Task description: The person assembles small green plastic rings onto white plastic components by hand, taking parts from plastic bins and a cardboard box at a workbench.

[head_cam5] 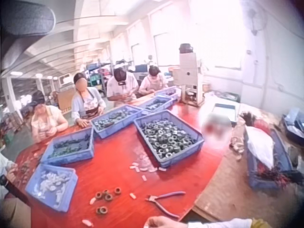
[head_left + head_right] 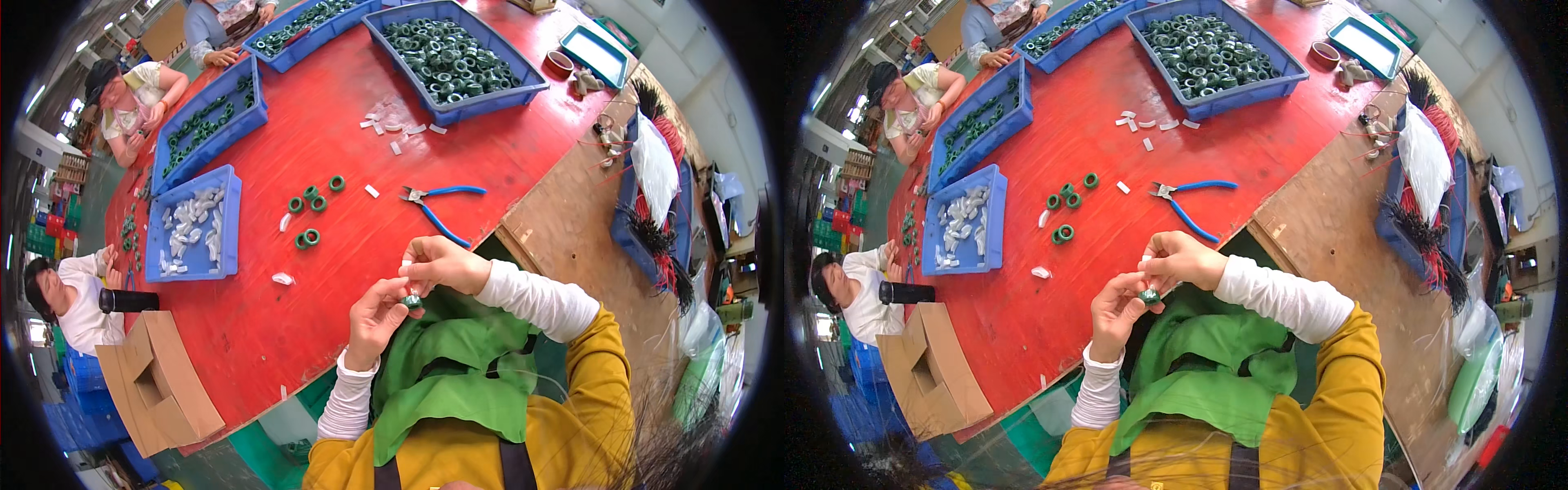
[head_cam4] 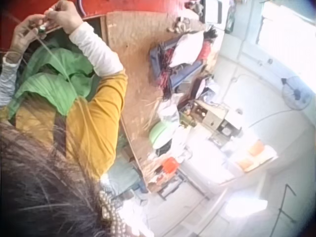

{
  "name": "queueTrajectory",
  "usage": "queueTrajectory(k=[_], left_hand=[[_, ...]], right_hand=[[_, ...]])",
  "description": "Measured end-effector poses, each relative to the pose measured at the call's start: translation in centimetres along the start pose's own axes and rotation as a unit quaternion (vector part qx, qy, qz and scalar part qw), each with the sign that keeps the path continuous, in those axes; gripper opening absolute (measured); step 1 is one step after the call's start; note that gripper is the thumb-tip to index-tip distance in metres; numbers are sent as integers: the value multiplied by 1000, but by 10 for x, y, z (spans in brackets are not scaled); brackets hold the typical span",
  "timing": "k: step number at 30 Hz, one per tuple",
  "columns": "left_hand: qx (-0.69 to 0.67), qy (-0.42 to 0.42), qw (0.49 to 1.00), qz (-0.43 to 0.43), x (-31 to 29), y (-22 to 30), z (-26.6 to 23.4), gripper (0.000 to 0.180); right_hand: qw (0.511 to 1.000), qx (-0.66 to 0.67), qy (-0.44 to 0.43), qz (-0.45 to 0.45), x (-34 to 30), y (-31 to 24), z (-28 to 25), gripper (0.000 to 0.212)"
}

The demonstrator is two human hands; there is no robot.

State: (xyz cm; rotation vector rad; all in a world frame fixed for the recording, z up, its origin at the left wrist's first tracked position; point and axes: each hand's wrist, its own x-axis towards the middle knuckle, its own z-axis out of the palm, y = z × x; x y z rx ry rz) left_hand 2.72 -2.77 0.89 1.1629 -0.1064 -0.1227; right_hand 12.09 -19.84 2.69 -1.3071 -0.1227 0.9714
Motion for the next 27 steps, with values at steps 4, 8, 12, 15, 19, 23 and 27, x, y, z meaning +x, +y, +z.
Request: queueTrajectory(k=[4, 8, 12, 15, 19, 23, 27], left_hand=[[69, -60, 996, 9, 4, 1, -7, 20], [9, -49, 999, -2, 3, -3, -13, 18], [-27, -15, 999, -13, 3, -4, -7, 17], [-59, 0, 998, -10, 4, -6, -7, 18], [-100, 29, 994, -28, 5, -8, -7, 20], [-142, 40, 988, -31, 6, -12, -5, 21], [-142, 51, 987, -53, 5, -12, -4, 22]], right_hand=[[1000, -11, 14, -10, 0, 1, 0, 21], [987, -91, 50, -119, -1, 12, 2, 18], [981, -68, 60, -172, -4, 24, 5, 18], [989, -14, 45, -143, -8, 31, 11, 19], [987, 57, 31, -148, -14, 37, 15, 25], [948, -121, 53, -289, -16, 48, 14, 18], [890, -266, 125, -349, -18, 40, 16, 14]])
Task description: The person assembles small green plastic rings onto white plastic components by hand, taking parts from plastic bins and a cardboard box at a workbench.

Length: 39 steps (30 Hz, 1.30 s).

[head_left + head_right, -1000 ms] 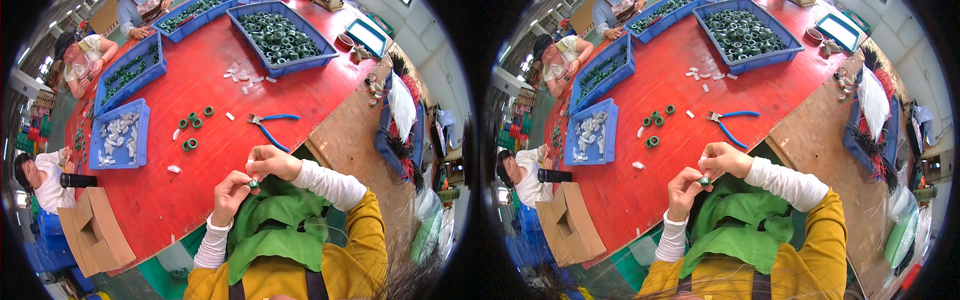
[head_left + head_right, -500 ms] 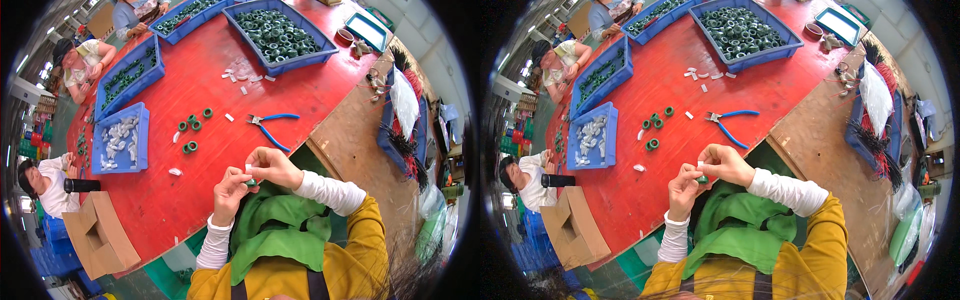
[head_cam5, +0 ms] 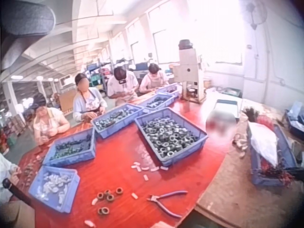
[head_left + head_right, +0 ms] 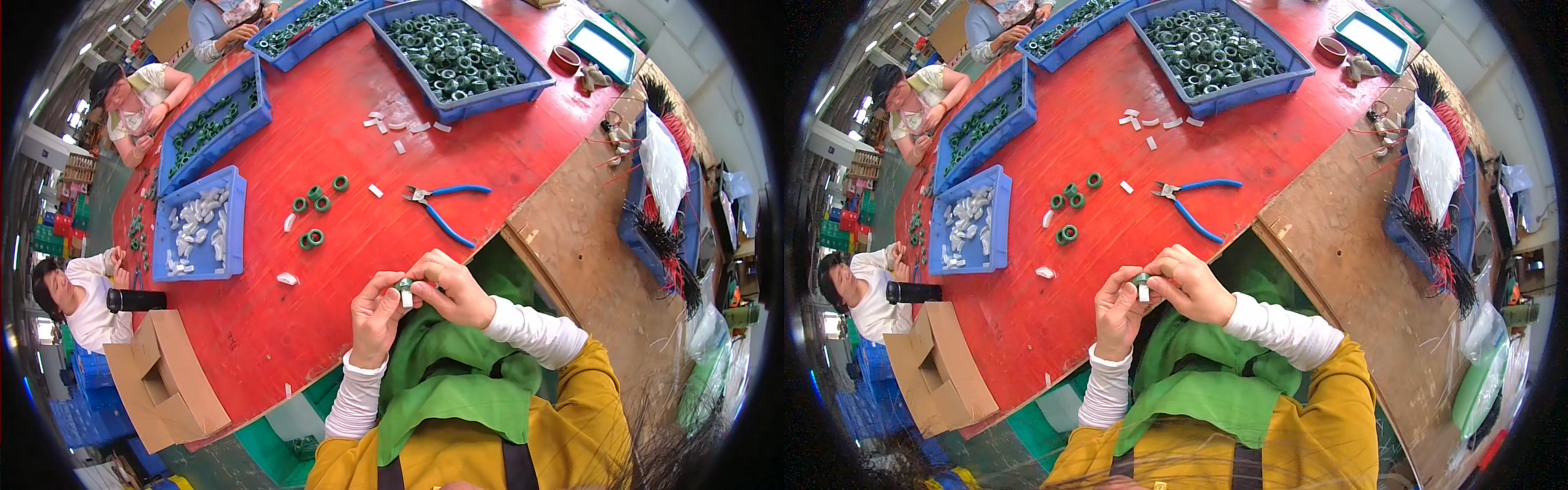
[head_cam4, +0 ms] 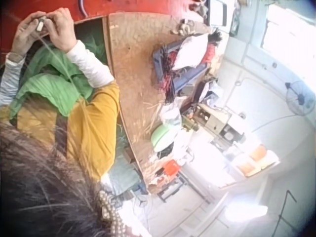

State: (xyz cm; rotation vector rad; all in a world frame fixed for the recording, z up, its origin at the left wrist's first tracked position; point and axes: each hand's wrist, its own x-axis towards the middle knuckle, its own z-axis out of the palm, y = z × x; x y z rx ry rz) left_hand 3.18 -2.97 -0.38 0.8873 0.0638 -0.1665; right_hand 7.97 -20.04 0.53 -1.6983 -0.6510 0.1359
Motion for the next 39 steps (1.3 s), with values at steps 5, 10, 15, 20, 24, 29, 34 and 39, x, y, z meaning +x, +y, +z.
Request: queueTrajectory(k=[5, 10, 15, 20, 24, 29, 34, 39], left_hand=[[-36, 30, 999, -11, 0, -2, 1, 22], [-41, 21, 999, -1, -1, -9, -2, 22], [-66, 39, 997, 1, -3, -10, 2, 22], [-114, 69, 991, -4, 0, -14, 4, 22], [-142, 75, 987, 0, 0, -15, 2, 19], [-173, 76, 982, -4, 7, -17, -11, 13], [-104, 86, 990, 43, 9, -18, 0, 13], [-131, 81, 987, 37, 5, -18, 6, 11]], right_hand=[[999, -13, 46, 1, -1, -3, -4, 17], [937, -237, 72, -245, 6, -10, -4, 39], [921, -255, 87, -283, 7, -4, 3, 32], [923, -238, 162, -256, 11, -3, 9, 25], [911, -245, 140, -301, 5, -5, 8, 24], [914, -244, 111, -303, 6, -20, 5, 21], [936, -211, 98, -265, -5, -12, 19, 23], [979, -103, 109, -140, -1, -28, 1, 12]])
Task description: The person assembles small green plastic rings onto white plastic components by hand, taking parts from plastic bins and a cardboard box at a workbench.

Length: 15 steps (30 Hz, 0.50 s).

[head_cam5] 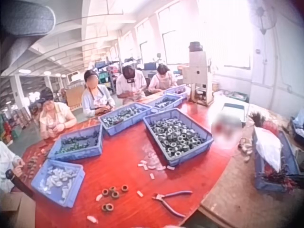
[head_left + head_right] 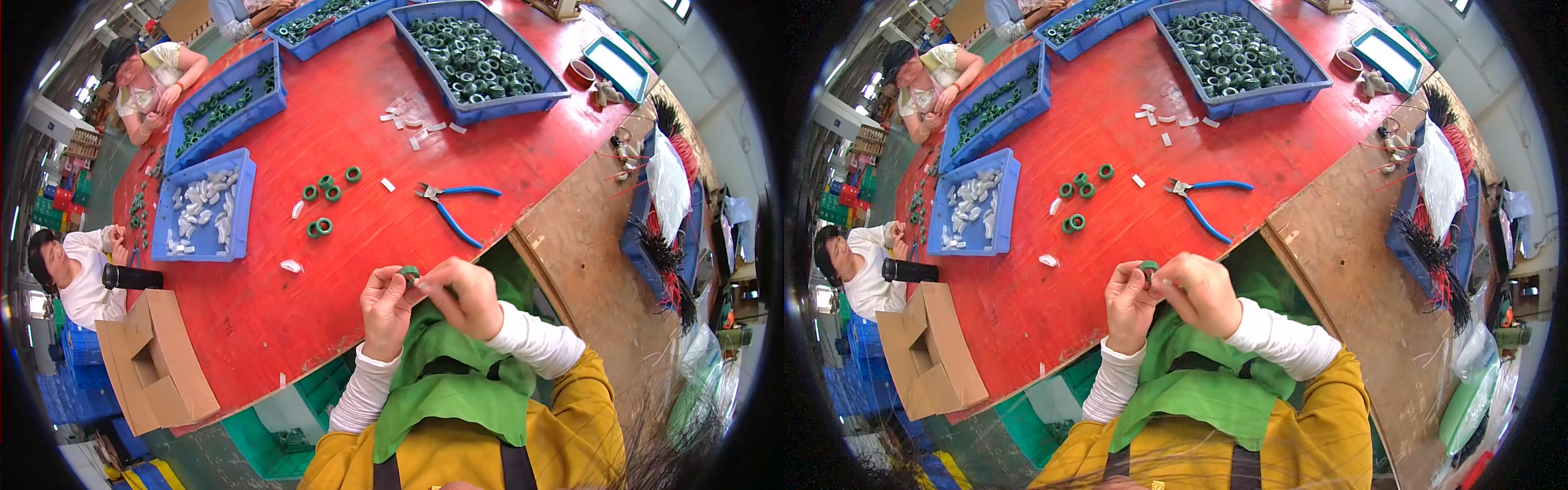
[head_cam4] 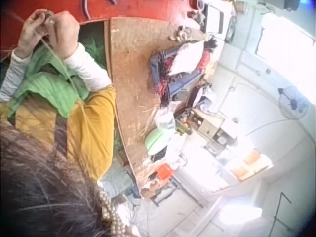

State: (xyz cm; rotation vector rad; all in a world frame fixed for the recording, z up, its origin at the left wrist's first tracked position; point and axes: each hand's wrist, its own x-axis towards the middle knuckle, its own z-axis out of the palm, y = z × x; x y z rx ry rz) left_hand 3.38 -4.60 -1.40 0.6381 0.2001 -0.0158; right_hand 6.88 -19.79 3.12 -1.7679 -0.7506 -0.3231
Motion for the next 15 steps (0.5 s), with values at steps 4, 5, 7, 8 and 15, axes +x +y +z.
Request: queueTrajectory(k=[4, 5, 7, 8, 15], left_hand=[[62, -7, 998, 16, -2, -1, 3, 13], [90, -15, 995, 25, -3, 1, 6, 14], [119, -22, 992, 33, -4, 4, 6, 16], [137, -40, 989, 28, -5, 6, 5, 16], [190, -139, 972, -26, -2, 21, -1, 16]], right_hand=[[996, 25, -16, 84, 17, 2, -13, 6], [990, 55, -35, 125, 24, 1, -17, 7], [981, 87, -53, 166, 33, 5, -22, 8], [967, 120, -79, 208, 37, 8, -24, 8], [898, 236, -162, 334, 41, 33, -22, 16]])
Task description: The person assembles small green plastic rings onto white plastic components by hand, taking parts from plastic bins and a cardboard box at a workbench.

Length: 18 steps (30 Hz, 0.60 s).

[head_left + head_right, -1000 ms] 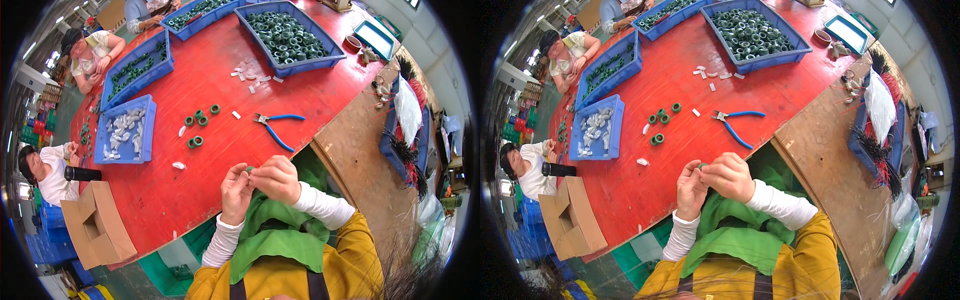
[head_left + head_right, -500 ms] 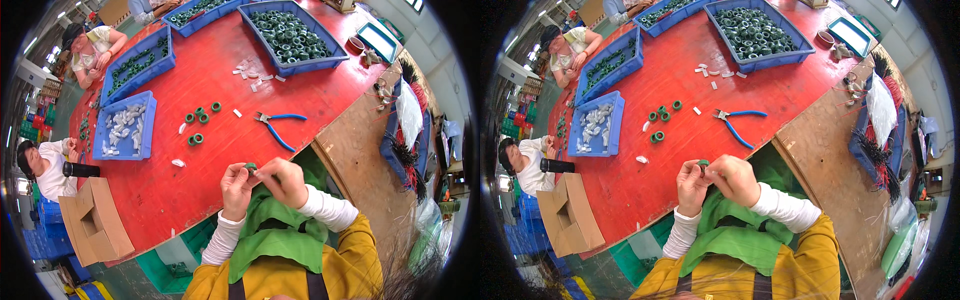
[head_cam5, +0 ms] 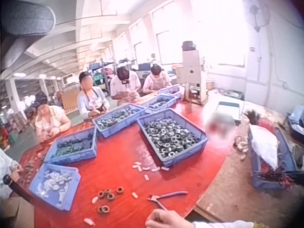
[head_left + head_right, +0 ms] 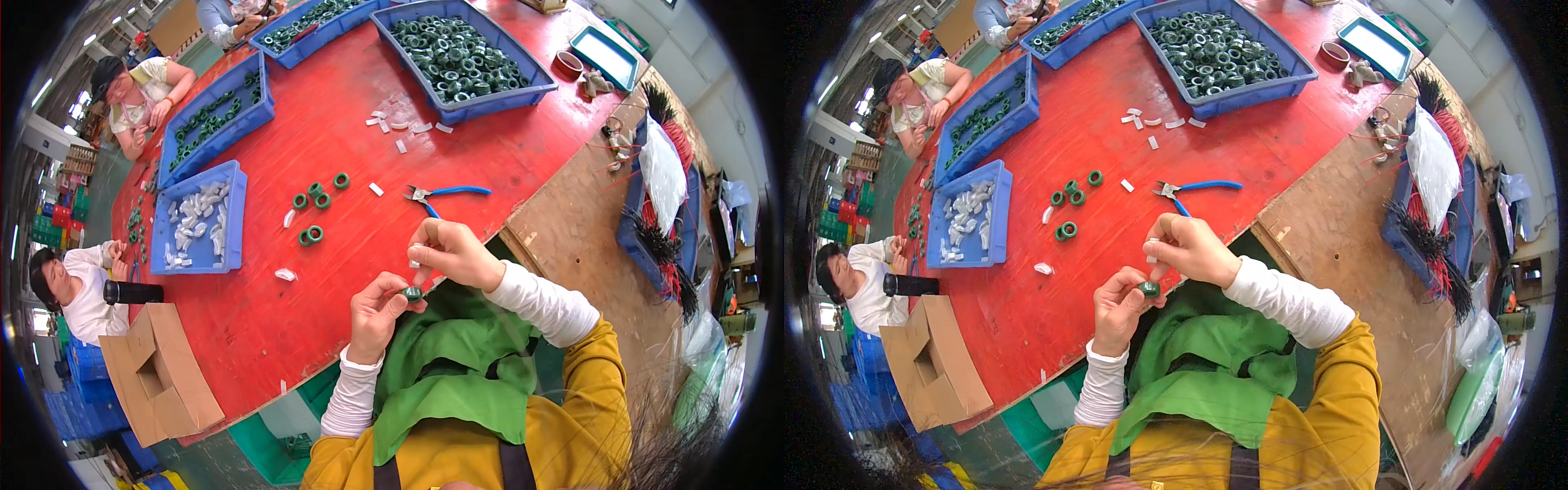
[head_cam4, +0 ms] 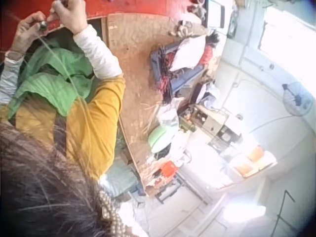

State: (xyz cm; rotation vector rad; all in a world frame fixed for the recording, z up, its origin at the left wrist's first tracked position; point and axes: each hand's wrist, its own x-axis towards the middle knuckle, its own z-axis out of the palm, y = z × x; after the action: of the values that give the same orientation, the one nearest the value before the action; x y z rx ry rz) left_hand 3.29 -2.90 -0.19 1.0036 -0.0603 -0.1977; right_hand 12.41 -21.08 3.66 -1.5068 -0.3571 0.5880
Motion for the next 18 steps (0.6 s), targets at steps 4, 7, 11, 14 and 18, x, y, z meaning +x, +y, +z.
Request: queueTrajectory(k=[4, 7, 11, 14, 18], left_hand=[[9, -54, 998, 7, 1, -2, -6, 17], [-1, -74, 997, -7, 0, -2, -6, 16], [95, -55, 994, -13, 1, 10, 1, 21], [185, -100, 977, 20, 5, 14, -5, 24], [182, -98, 978, 22, 4, 14, -4, 20]], right_hand=[[986, 101, -61, 121, 3, 12, 3, 19], [982, 105, -63, 145, 2, 14, 2, 19], [980, 87, -65, 167, 4, 16, 0, 20], [984, 74, -69, 150, 4, 15, 1, 22], [984, 67, -61, 153, 4, 14, 3, 20]])
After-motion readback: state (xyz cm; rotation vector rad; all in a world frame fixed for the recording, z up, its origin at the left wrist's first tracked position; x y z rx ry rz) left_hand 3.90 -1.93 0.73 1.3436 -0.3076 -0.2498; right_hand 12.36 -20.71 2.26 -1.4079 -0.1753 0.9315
